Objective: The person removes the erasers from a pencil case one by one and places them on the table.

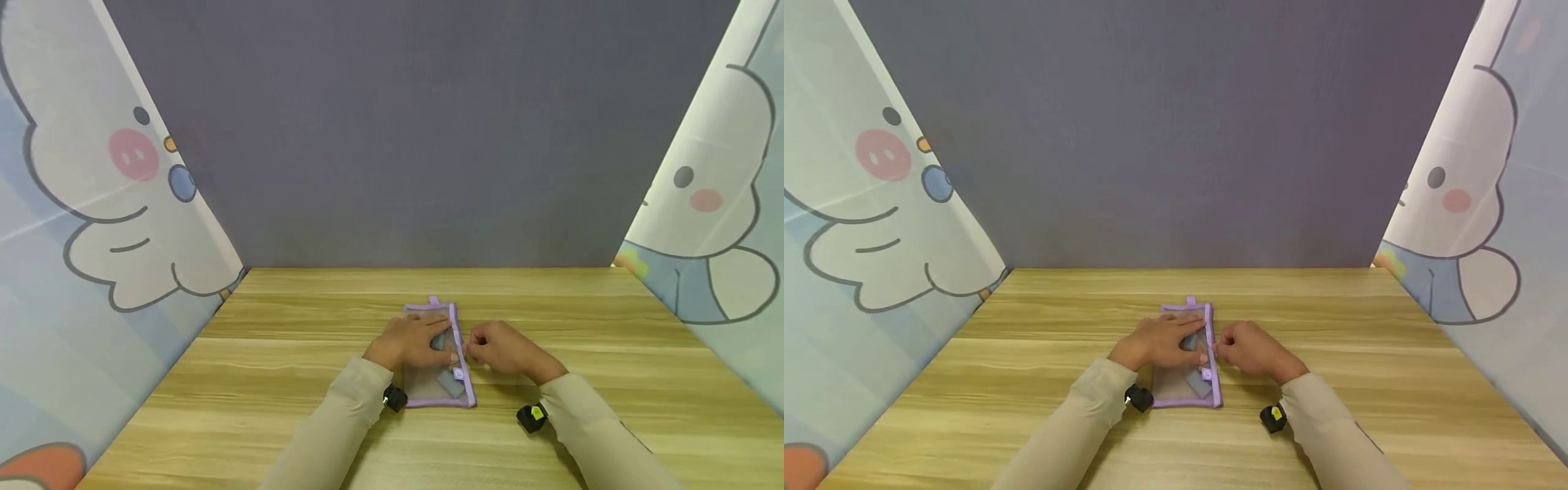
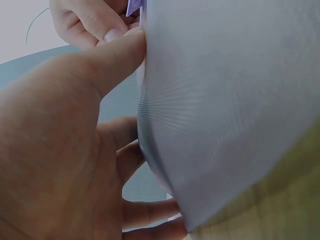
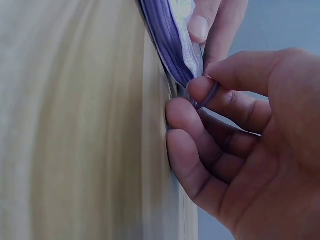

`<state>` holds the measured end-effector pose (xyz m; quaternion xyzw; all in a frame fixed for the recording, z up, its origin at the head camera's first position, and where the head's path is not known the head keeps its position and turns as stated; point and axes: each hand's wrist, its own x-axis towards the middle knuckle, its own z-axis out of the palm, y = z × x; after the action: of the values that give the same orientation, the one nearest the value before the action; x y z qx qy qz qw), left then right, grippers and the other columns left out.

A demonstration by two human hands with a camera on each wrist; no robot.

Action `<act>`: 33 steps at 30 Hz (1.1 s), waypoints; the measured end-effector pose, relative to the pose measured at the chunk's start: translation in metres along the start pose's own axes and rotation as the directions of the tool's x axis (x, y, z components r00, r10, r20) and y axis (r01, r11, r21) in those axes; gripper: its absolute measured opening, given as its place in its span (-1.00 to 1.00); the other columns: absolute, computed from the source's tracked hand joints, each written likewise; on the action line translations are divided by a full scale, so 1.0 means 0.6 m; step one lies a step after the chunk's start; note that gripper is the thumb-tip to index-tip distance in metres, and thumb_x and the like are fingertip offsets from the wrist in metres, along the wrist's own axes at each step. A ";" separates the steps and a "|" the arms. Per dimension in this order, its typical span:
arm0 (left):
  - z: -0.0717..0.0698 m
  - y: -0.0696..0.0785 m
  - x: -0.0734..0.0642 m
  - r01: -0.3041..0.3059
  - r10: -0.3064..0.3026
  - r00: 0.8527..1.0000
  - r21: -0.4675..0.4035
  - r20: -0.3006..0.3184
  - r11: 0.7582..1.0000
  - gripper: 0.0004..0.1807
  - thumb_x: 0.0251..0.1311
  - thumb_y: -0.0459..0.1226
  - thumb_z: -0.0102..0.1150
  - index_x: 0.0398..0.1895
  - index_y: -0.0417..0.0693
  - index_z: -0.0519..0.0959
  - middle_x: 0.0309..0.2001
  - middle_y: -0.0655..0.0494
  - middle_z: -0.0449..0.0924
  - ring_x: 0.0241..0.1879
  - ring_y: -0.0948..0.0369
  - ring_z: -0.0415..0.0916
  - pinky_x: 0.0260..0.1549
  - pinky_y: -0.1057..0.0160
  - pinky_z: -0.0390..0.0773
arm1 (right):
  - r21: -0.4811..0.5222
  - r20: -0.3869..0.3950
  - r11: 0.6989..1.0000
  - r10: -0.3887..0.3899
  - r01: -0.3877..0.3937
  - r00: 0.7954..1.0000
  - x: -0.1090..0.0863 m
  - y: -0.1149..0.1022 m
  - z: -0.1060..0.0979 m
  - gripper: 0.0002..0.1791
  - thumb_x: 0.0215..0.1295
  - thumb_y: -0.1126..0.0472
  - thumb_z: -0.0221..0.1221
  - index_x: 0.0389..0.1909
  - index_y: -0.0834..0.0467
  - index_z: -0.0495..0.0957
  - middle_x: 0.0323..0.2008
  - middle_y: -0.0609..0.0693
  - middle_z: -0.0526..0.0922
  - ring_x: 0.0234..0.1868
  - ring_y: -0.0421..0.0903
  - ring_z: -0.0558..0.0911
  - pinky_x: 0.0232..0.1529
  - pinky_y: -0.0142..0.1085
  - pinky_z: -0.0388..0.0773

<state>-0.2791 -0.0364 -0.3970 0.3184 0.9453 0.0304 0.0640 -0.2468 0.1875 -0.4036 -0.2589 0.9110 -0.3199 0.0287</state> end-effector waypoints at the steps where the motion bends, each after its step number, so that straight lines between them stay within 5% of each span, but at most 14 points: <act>1: 0.000 0.000 0.000 -0.005 0.005 1.000 -0.001 -0.004 1.000 -0.10 0.24 0.45 -0.13 0.59 0.34 0.13 0.55 0.43 0.02 0.47 -0.04 0.12 0.28 -0.17 0.25 | 0.002 -0.001 1.000 0.007 -0.007 1.000 0.001 -0.001 0.000 -0.66 0.44 0.17 0.18 -0.60 0.10 0.54 -0.66 -0.19 0.46 -0.65 -0.27 0.37 -0.60 -0.37 0.33; 16: -0.001 -0.030 -0.008 -0.154 0.149 0.986 -0.068 -0.070 0.986 -0.07 0.12 0.40 0.14 0.55 0.35 0.22 0.54 0.33 0.11 0.49 0.15 0.08 0.28 -0.16 0.28 | 0.031 0.020 0.998 0.053 -0.053 0.998 0.008 -0.005 -0.006 -0.72 0.43 0.20 0.16 -0.53 0.13 0.57 -0.63 -0.10 0.53 -0.62 -0.21 0.43 -0.57 -0.33 0.40; 22: 0.001 -0.029 -0.009 -0.141 0.138 0.989 -0.049 -0.056 0.989 -0.05 0.00 0.47 0.17 0.51 0.50 0.26 0.55 0.32 0.07 0.50 0.12 0.08 0.25 -0.23 0.26 | 0.054 0.025 0.997 0.062 -0.063 0.998 0.007 -0.001 -0.004 -0.74 0.44 0.22 0.15 -0.49 0.12 0.60 -0.62 -0.10 0.54 -0.63 -0.22 0.43 -0.59 -0.34 0.40; 33: 0.000 -0.016 -0.009 -0.124 0.124 0.990 0.000 -0.070 0.992 -0.06 -0.05 0.51 0.15 0.47 0.54 0.32 0.52 0.35 0.16 0.46 0.13 0.17 0.15 -0.06 0.41 | 0.026 -0.003 0.999 0.038 -0.038 0.999 -0.008 0.000 -0.001 -0.68 0.44 0.18 0.16 -0.57 0.10 0.58 -0.63 -0.14 0.51 -0.64 -0.24 0.41 -0.56 -0.34 0.39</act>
<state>-0.2805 -0.0473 -0.3976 0.3751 0.9253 0.0478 0.0295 -0.2430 0.1900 -0.4035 -0.2405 0.9116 -0.3313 0.0368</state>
